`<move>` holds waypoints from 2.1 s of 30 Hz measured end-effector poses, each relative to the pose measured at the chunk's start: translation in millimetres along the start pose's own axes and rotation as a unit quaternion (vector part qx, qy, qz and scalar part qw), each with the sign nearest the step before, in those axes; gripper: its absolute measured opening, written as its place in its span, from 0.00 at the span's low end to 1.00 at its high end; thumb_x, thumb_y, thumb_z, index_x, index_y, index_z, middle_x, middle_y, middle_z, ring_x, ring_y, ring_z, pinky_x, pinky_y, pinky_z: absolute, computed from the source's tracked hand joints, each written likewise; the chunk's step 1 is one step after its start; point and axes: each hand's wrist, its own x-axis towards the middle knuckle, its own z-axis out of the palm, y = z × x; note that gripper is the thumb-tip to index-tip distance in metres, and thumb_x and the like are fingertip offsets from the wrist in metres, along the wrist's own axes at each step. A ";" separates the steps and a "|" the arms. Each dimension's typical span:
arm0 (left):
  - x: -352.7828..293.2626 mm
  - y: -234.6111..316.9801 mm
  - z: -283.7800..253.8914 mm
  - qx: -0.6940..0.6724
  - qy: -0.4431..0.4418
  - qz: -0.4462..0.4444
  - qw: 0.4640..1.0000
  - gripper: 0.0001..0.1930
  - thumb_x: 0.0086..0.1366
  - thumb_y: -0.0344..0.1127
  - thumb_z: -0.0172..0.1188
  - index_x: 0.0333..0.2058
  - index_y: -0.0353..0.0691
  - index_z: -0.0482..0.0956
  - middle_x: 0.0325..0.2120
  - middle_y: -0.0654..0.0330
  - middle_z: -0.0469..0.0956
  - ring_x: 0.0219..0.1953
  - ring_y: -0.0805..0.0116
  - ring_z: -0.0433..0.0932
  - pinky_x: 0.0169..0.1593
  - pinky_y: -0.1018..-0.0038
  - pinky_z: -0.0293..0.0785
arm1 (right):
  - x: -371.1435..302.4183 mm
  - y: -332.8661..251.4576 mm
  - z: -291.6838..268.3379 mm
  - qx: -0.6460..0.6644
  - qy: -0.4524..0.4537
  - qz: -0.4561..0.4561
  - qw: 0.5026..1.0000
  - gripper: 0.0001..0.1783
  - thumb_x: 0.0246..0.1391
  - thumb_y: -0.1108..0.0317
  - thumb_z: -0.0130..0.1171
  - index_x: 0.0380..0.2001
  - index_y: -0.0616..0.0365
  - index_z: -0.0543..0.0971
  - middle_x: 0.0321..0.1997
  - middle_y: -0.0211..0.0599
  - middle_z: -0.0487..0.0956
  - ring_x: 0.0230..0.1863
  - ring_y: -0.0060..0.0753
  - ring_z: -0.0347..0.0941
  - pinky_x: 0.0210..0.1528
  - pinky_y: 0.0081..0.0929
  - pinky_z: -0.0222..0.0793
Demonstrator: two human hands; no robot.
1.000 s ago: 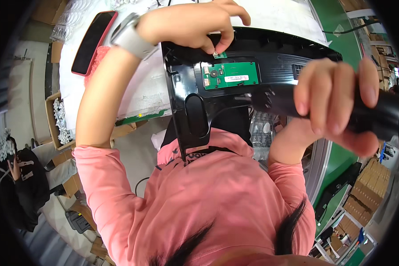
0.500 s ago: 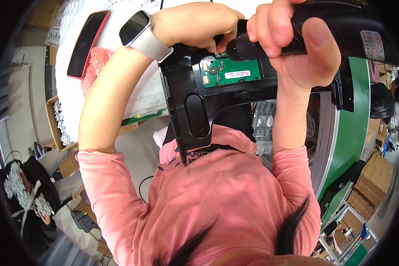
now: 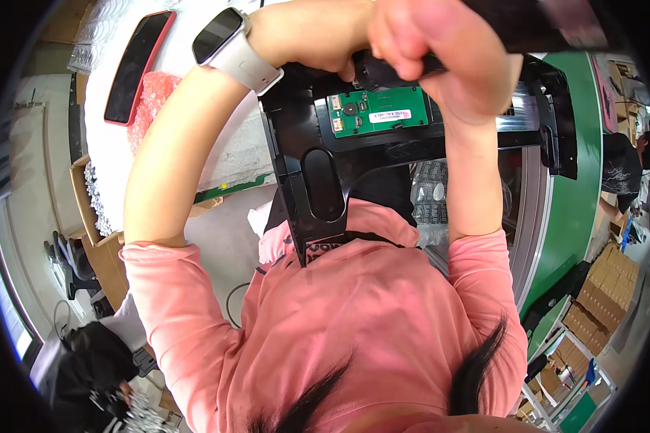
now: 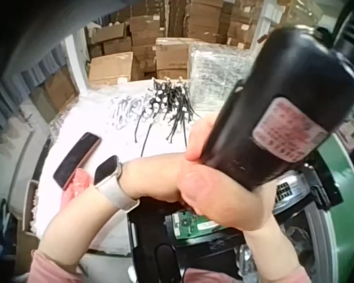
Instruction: Assembling circuit boards into plastic housings using an electric screwdriver at a factory station.
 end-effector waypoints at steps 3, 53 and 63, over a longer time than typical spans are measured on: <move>1.7 -1.5 4.7 -0.022 0.038 0.069 0.997 0.27 0.55 0.22 0.62 0.56 0.36 0.74 0.54 0.52 0.76 0.56 0.60 0.73 0.60 0.69 0.68 | 17.3 26.5 -1.2 -0.038 -0.049 -0.110 0.992 0.16 0.44 0.70 0.70 0.36 0.60 0.75 0.29 0.31 0.75 0.27 0.22 0.70 0.31 0.21 0.66; 9.1 55.1 0.7 0.284 0.077 -0.075 0.953 0.24 0.60 0.25 0.58 0.53 0.42 0.62 0.24 0.49 0.78 0.29 0.45 0.80 0.30 0.58 0.73 | -81.4 19.9 -56.0 -0.569 -0.207 -0.005 0.796 0.13 0.46 0.65 0.70 0.20 0.57 0.76 0.20 0.36 0.72 0.19 0.39 0.72 0.21 0.32 0.65; 8.2 56.8 6.3 0.372 0.063 -0.086 0.922 0.26 0.52 0.21 0.58 0.52 0.36 0.63 0.19 0.49 0.76 0.27 0.46 0.79 0.29 0.58 0.73 | -115.6 -16.4 -53.2 -0.575 -0.225 -0.087 0.782 0.15 0.46 0.73 0.68 0.18 0.59 0.70 0.19 0.35 0.68 0.18 0.37 0.67 0.18 0.32 0.61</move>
